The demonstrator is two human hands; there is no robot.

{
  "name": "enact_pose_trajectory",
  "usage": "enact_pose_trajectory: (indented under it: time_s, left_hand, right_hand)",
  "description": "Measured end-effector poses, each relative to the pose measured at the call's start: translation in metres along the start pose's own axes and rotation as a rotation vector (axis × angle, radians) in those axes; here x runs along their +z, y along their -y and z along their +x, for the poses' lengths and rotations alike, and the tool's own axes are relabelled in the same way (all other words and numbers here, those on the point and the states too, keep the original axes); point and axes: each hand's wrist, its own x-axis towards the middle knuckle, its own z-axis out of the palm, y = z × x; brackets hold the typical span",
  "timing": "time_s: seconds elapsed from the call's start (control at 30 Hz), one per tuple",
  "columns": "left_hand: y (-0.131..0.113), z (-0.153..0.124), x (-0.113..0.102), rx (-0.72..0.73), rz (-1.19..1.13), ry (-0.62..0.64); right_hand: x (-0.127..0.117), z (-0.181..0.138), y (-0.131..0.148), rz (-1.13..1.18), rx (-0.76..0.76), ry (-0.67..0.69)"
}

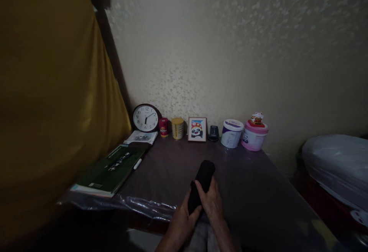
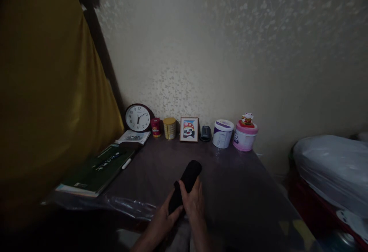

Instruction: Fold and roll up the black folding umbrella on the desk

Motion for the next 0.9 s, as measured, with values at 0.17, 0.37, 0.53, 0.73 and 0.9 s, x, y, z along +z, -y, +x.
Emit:
enact_pose_trajectory:
  time_s: [0.17,0.37,0.53,0.73,0.9]
  left_hand:
    - [0.008,0.004,-0.004,-0.003,0.178,0.024]
    - [0.017,0.008,-0.008,-0.024,0.31,0.071]
    - [0.021,0.011,-0.009,-0.03,0.344,0.079]
    - [0.019,0.008,-0.009,-0.06,0.407,0.071]
    - [0.018,0.007,-0.008,-0.073,0.43,0.071]
  right_hand:
    - [0.009,-0.001,-0.006,-0.11,-0.314,-0.014]
    - [0.006,-0.001,-0.009,0.03,-0.499,0.219]
    - [-0.004,0.001,-0.014,0.17,-0.512,0.378]
    - [-0.002,0.003,-0.023,0.287,-0.412,0.365]
    - [-0.005,0.006,-0.028,0.412,-0.377,0.349]
